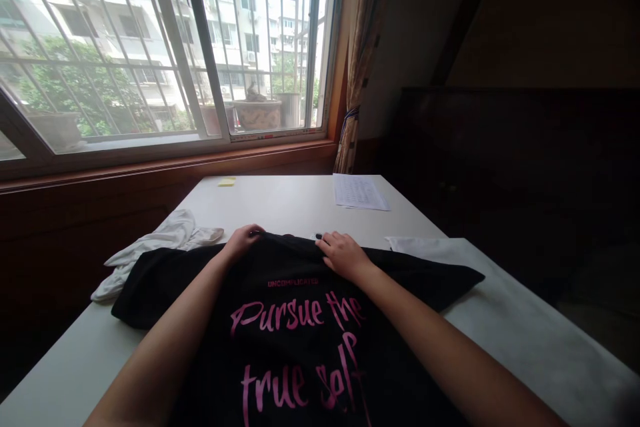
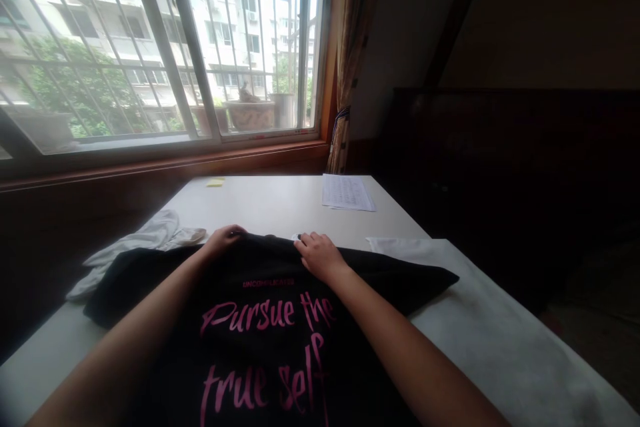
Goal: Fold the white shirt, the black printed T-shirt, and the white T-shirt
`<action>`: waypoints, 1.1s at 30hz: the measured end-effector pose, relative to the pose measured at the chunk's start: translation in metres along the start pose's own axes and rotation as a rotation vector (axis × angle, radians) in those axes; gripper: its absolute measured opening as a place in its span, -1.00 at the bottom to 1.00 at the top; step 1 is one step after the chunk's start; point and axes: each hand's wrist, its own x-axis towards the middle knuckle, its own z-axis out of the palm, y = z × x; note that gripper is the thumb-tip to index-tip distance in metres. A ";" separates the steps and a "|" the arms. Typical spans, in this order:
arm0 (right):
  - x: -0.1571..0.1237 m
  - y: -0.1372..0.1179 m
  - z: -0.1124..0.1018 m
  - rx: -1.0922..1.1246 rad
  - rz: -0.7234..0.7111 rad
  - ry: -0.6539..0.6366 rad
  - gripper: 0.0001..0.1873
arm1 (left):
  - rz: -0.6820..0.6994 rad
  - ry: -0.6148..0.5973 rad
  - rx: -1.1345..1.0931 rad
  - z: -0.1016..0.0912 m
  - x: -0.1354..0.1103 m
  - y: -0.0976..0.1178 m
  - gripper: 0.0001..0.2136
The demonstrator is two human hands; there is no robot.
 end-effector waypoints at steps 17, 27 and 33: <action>0.040 0.035 0.055 0.141 0.304 0.216 -0.62 | -0.092 0.162 0.339 0.017 0.010 0.008 -0.79; 0.039 0.039 0.066 0.353 0.035 0.206 -0.61 | 0.128 0.044 0.417 0.033 -0.003 0.020 -0.60; 0.024 0.047 0.067 0.386 -0.010 0.094 -0.54 | 0.076 -0.102 0.441 0.027 -0.021 0.008 -0.44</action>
